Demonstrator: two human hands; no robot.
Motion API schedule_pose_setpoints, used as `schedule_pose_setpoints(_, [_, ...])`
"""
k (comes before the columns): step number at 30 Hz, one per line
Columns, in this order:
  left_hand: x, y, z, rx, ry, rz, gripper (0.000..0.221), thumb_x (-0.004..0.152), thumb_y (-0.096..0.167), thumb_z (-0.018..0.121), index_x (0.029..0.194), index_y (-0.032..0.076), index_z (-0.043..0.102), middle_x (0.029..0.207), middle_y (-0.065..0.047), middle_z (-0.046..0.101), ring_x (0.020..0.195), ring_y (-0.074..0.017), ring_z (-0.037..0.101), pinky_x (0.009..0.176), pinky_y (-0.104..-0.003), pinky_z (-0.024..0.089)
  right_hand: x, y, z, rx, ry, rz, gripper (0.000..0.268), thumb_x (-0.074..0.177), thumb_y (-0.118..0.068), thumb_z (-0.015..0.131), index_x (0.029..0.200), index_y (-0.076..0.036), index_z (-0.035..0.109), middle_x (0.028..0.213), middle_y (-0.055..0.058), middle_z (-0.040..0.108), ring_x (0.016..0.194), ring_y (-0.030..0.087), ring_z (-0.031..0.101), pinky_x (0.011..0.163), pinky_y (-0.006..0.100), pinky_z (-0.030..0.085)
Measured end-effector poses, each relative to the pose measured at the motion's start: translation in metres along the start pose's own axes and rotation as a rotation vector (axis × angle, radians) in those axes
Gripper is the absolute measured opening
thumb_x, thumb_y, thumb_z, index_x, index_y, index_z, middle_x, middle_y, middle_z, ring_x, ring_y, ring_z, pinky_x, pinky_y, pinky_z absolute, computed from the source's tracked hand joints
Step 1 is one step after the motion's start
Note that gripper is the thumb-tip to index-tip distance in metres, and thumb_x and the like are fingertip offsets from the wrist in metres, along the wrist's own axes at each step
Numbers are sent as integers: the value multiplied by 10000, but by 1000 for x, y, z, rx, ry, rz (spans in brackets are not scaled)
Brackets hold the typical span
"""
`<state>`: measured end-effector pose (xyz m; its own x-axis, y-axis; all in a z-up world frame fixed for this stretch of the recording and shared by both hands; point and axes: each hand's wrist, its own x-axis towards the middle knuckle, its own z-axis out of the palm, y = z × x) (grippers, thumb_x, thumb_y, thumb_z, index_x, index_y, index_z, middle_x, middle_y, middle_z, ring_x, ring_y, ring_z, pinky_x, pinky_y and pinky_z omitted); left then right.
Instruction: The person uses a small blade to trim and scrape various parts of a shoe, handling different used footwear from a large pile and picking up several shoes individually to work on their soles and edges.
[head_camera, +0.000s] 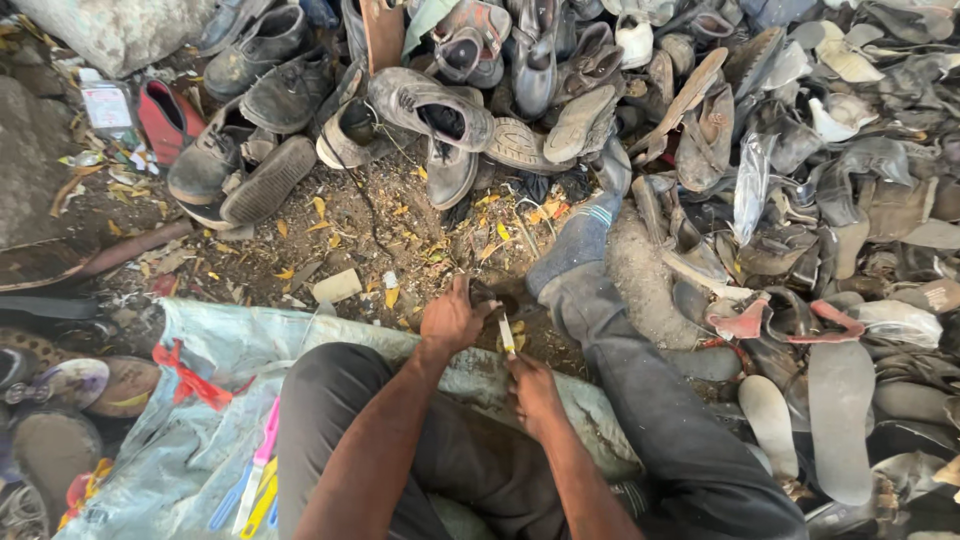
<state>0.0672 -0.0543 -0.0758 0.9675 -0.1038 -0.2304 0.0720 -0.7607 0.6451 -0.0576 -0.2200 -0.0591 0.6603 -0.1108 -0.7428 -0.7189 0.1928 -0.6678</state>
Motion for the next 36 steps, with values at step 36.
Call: schedule_pose_setpoints(36, [12, 2, -17, -213, 100, -46, 737, 856, 463, 751, 1344, -43, 527, 1106, -306, 711, 1049, -452, 687, 930, -488, 547, -20, -4, 71, -102, 15, 67, 159, 1010, -269, 526, 1031, -204, 669, 545, 32, 468, 349, 169, 321, 338, 353, 237])
